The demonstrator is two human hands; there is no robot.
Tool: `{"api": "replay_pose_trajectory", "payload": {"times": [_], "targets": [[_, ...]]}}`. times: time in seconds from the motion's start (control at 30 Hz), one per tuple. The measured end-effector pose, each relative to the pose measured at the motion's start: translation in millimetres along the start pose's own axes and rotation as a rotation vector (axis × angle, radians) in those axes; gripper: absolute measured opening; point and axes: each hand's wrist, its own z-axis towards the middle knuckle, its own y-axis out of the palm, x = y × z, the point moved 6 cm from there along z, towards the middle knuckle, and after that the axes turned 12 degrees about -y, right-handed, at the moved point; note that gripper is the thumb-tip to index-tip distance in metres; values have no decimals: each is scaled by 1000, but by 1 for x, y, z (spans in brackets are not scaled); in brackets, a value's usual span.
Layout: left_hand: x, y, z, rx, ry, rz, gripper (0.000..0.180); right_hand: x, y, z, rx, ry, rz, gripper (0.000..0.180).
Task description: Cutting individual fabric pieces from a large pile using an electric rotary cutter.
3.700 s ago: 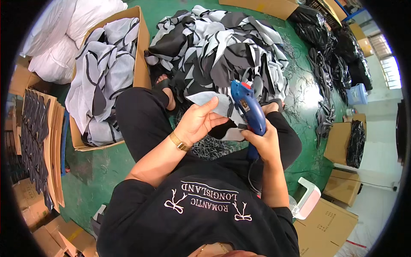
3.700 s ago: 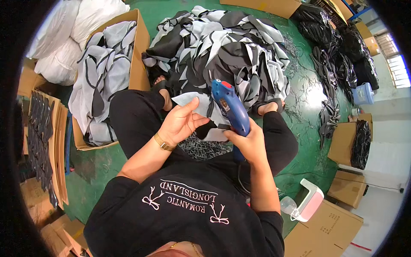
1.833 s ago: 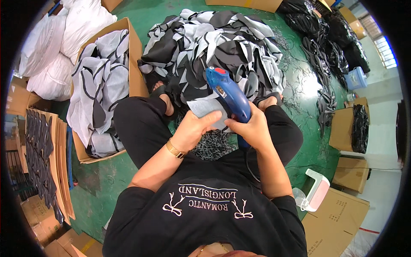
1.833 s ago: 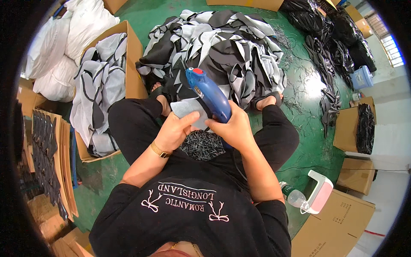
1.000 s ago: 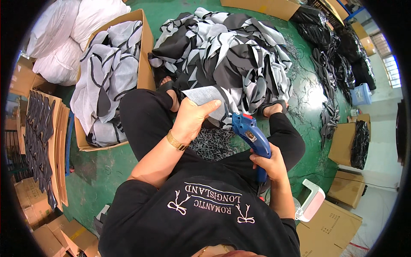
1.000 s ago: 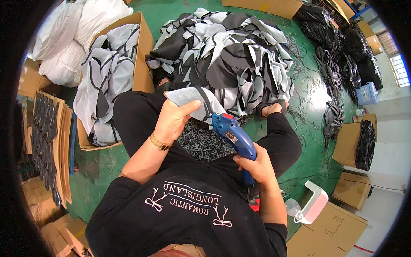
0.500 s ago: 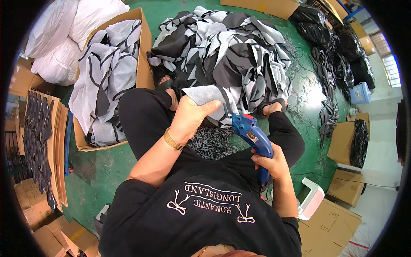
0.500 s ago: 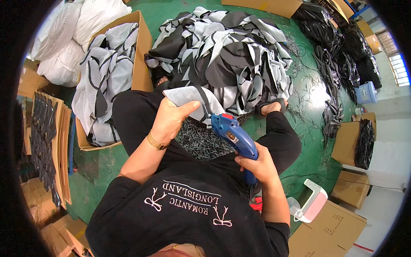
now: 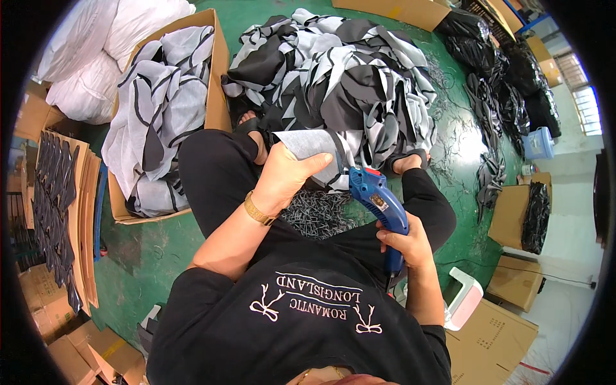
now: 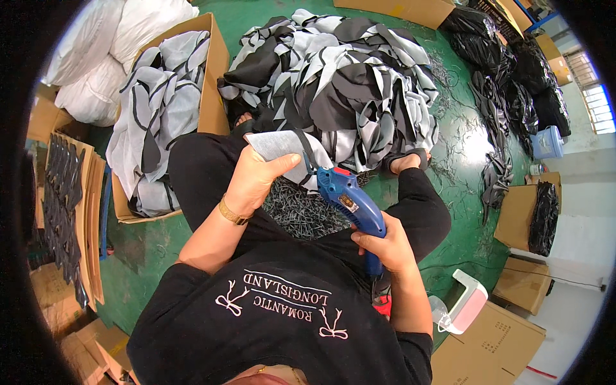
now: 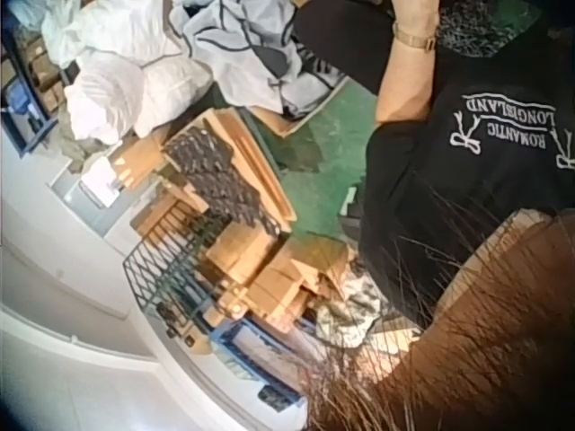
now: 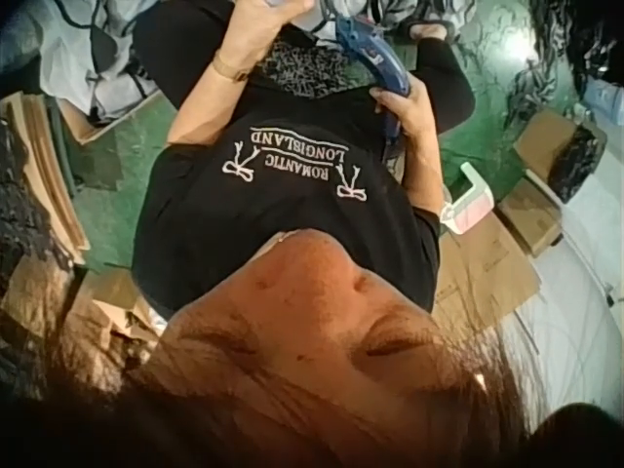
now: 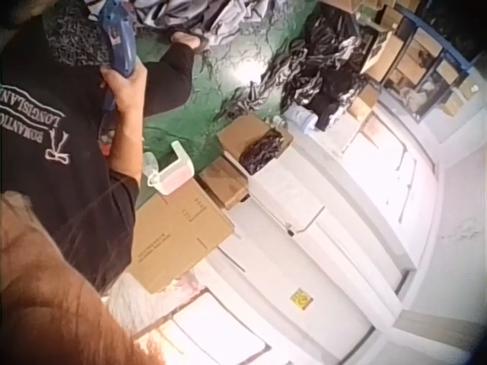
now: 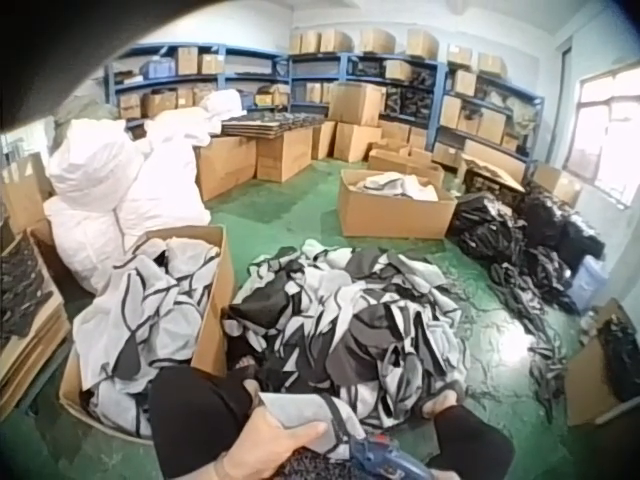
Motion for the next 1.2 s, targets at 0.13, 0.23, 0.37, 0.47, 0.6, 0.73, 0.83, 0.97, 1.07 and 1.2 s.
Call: {"api": "replay_pose_trajectory", "payload": {"times": [0.13,0.23,0.37,0.47,0.6,0.73,0.83,0.97,1.07,1.2], "targets": [[2,0,-2,-10,-2,55,25,-8,-2,3,6,-26,-97,32],[0,4,-2,-54,-36,113,26,-14,-2,7,-3,-36,-167,31],[-5,7,-1,-84,-58,158,28,-23,0,20,85,-109,-71,30],[-13,9,-1,-120,-94,62,30,-37,3,33,118,-225,-33,35],[-28,21,-4,-179,-161,-18,38,-48,14,55,134,-290,-104,37],[-38,33,-11,-225,-198,-43,36,-53,28,68,169,-391,-248,33],[-44,29,-10,-172,-318,-190,31,-49,33,69,159,-356,-280,32],[-46,22,3,-91,-343,-285,25,-36,35,71,119,-339,-272,32],[-43,17,6,-85,-312,-241,25,-24,24,64,65,-250,-37,34],[-35,7,8,-106,-271,-322,24,-6,6,40,9,-90,262,39]]}}
